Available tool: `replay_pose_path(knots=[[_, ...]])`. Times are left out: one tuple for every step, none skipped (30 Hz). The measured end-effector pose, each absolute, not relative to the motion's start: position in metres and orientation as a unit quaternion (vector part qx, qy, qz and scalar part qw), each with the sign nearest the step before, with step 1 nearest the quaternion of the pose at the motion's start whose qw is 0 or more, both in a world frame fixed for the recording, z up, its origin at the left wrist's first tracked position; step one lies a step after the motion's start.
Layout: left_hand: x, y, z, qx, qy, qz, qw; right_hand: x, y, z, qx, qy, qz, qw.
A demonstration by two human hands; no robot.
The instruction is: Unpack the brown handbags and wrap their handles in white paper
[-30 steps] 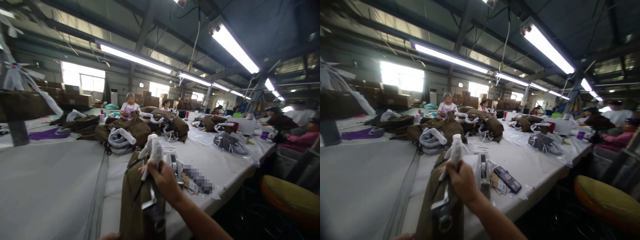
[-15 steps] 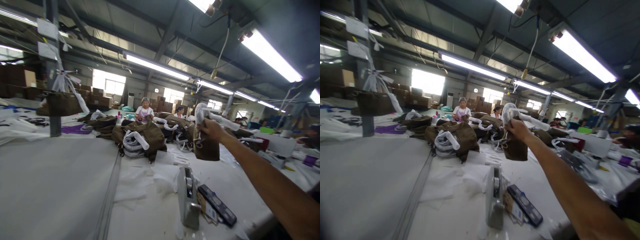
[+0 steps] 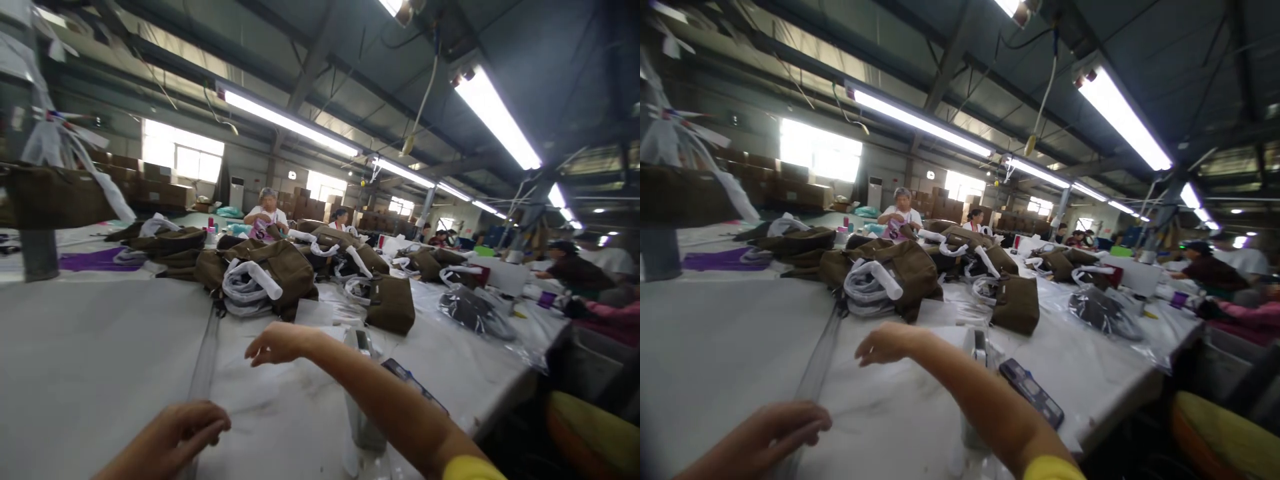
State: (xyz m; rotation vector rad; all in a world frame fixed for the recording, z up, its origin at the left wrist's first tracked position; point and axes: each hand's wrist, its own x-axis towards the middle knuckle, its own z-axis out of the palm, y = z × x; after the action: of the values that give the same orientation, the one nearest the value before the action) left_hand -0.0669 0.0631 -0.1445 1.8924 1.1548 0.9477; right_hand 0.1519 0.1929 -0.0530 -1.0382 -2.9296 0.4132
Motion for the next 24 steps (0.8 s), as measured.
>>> replay_pose_path(knots=[[-0.071, 0.071, -0.143, 0.744, 0.458, 0.33, 0.357, 0.142, 0.198, -0.058, -0.325, -0.938, 0.121, 0.004], [-0.074, 0.077, -0.144, 0.752, 0.466, 0.304, 0.353, 0.133, 0.204, -0.062, -0.322, -0.941, 0.108, 0.01], [-0.075, 0.081, -0.145, 0.758, 0.47, 0.289, 0.348, 0.126, 0.211, -0.065, -0.322, -0.942, 0.092, 0.02], [-0.076, 0.082, -0.147, 0.766, 0.468, 0.275, 0.345, 0.12, 0.22, -0.067, -0.327, -0.941, 0.075, 0.034], [-0.076, 0.082, -0.15, 0.773, 0.464, 0.264, 0.343, 0.115, 0.23, -0.069, -0.337, -0.939, 0.056, 0.051], [-0.077, 0.082, -0.152, 0.776, 0.461, 0.259, 0.343, 0.11, 0.242, -0.072, -0.352, -0.933, 0.037, 0.068], [-0.077, 0.082, -0.154, 0.776, 0.46, 0.258, 0.346, 0.106, 0.254, -0.074, -0.37, -0.925, 0.018, 0.084], [-0.077, 0.082, -0.156, 0.77, 0.462, 0.264, 0.352, 0.101, 0.267, -0.076, -0.391, -0.915, -0.001, 0.095], [-0.078, 0.082, -0.157, 0.762, 0.464, 0.274, 0.358, 0.096, 0.28, -0.079, -0.411, -0.906, -0.018, 0.102], [-0.079, 0.083, -0.159, 0.758, 0.463, 0.281, 0.364, 0.091, 0.292, -0.082, -0.429, -0.897, -0.033, 0.103], [-0.08, 0.084, -0.16, 0.755, 0.463, 0.283, 0.368, 0.086, 0.303, -0.085, -0.444, -0.889, -0.046, 0.099], [-0.08, 0.084, -0.161, 0.755, 0.463, 0.282, 0.369, 0.081, 0.313, -0.088, -0.456, -0.884, -0.058, 0.092], [-0.081, 0.085, -0.162, 0.756, 0.463, 0.28, 0.368, 0.076, 0.32, -0.092, -0.465, -0.878, -0.069, 0.083], [-0.081, 0.085, -0.164, 0.757, 0.465, 0.277, 0.367, 0.071, 0.327, -0.096, -0.474, -0.874, -0.079, 0.073], [-0.082, 0.084, -0.165, 0.758, 0.467, 0.274, 0.364, 0.066, 0.331, -0.099, -0.482, -0.87, -0.089, 0.065], [-0.082, 0.084, -0.167, 0.759, 0.47, 0.271, 0.359, 0.062, 0.334, -0.102, -0.488, -0.866, -0.096, 0.058], [-0.082, 0.084, -0.17, 0.761, 0.474, 0.27, 0.351, 0.058, 0.336, -0.104, -0.493, -0.862, -0.101, 0.055], [-0.081, 0.084, -0.173, 0.762, 0.481, 0.268, 0.341, 0.055, 0.337, -0.106, -0.497, -0.86, -0.103, 0.056], [-0.081, 0.085, -0.177, 0.762, 0.487, 0.269, 0.329, 0.053, 0.338, -0.106, -0.499, -0.859, -0.1, 0.06], [-0.081, 0.086, -0.181, 0.764, 0.491, 0.271, 0.32, 0.052, 0.338, -0.105, -0.499, -0.859, -0.094, 0.066], [-0.081, 0.087, -0.185, 0.766, 0.49, 0.27, 0.316, 0.053, 0.34, -0.102, -0.499, -0.859, -0.083, 0.075], [-0.081, 0.088, -0.188, 0.768, 0.487, 0.27, 0.316, 0.054, 0.342, -0.098, -0.499, -0.86, -0.069, 0.087], [-0.082, 0.089, -0.191, 0.77, 0.484, 0.27, 0.316, 0.057, 0.345, -0.091, -0.5, -0.859, -0.052, 0.101], [-0.082, 0.09, -0.193, 0.771, 0.481, 0.272, 0.318, 0.061, 0.349, -0.083, -0.501, -0.856, -0.032, 0.121]])
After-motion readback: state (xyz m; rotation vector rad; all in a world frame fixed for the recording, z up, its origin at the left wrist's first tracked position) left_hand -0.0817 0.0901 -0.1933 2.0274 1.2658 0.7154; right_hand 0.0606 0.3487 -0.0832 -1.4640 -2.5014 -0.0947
